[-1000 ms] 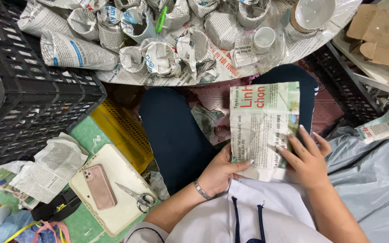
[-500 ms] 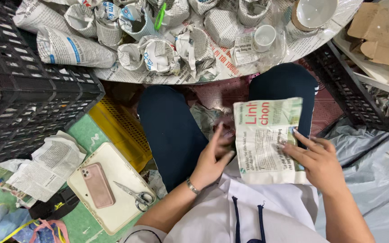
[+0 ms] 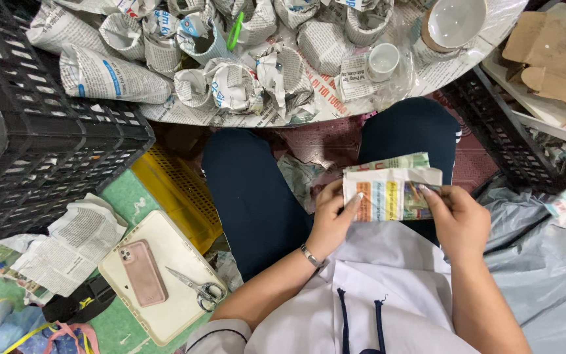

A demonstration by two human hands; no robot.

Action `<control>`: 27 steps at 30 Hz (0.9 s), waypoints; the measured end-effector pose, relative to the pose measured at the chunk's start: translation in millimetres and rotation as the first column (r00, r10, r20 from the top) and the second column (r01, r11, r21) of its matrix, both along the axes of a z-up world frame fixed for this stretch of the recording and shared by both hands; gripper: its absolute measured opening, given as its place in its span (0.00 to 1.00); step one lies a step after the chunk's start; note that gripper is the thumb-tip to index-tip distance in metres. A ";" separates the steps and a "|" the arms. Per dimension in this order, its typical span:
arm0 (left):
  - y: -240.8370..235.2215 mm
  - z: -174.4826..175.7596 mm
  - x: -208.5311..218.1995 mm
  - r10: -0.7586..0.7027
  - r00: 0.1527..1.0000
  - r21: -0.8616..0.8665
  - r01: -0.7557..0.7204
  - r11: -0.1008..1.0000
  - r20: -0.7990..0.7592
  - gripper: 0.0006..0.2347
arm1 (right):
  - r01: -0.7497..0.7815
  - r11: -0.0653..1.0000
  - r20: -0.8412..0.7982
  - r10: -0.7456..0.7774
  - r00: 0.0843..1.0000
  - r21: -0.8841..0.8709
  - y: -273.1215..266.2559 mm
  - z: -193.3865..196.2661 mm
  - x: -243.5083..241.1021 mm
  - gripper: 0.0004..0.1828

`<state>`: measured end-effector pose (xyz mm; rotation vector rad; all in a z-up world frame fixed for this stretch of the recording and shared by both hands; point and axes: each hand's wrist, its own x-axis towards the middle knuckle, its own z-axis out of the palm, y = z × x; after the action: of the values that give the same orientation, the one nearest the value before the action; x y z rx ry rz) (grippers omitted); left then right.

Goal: The person sits on the floor and wraps small ceramic cups and bowls with newspaper sheets. They fold the paper around each item and place the wrapped objects onto a table covered with similar wrapped items.

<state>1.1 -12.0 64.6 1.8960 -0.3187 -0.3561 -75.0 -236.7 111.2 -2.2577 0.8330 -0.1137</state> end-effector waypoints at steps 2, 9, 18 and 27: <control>-2.1 -15.1 -1.8 0.085 0.990 0.016 -0.084 0.996 -0.116 0.13 | 0.063 0.998 0.036 -0.063 0.997 0.013 6.3 -2.1 11.0 0.14; -14.0 -50.9 4.0 0.117 0.973 0.153 -0.087 0.984 -0.198 0.16 | 0.035 0.944 0.143 0.013 0.990 -0.329 18.8 -2.6 29.9 0.15; -14.0 1.8 15.6 0.137 0.939 0.176 -0.200 0.964 0.316 0.29 | -0.026 0.958 0.215 0.091 0.972 -0.286 3.3 -17.8 30.3 0.27; -51.3 10.0 11.4 -0.527 0.710 0.481 0.296 0.825 0.467 0.34 | 0.086 0.921 0.355 -0.231 0.906 0.379 -17.8 -50.9 35.5 0.27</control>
<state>12.4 -63.3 74.6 2.2778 -1.2012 -0.1169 -39.5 -254.6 60.4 -1.7415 0.7492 -0.4451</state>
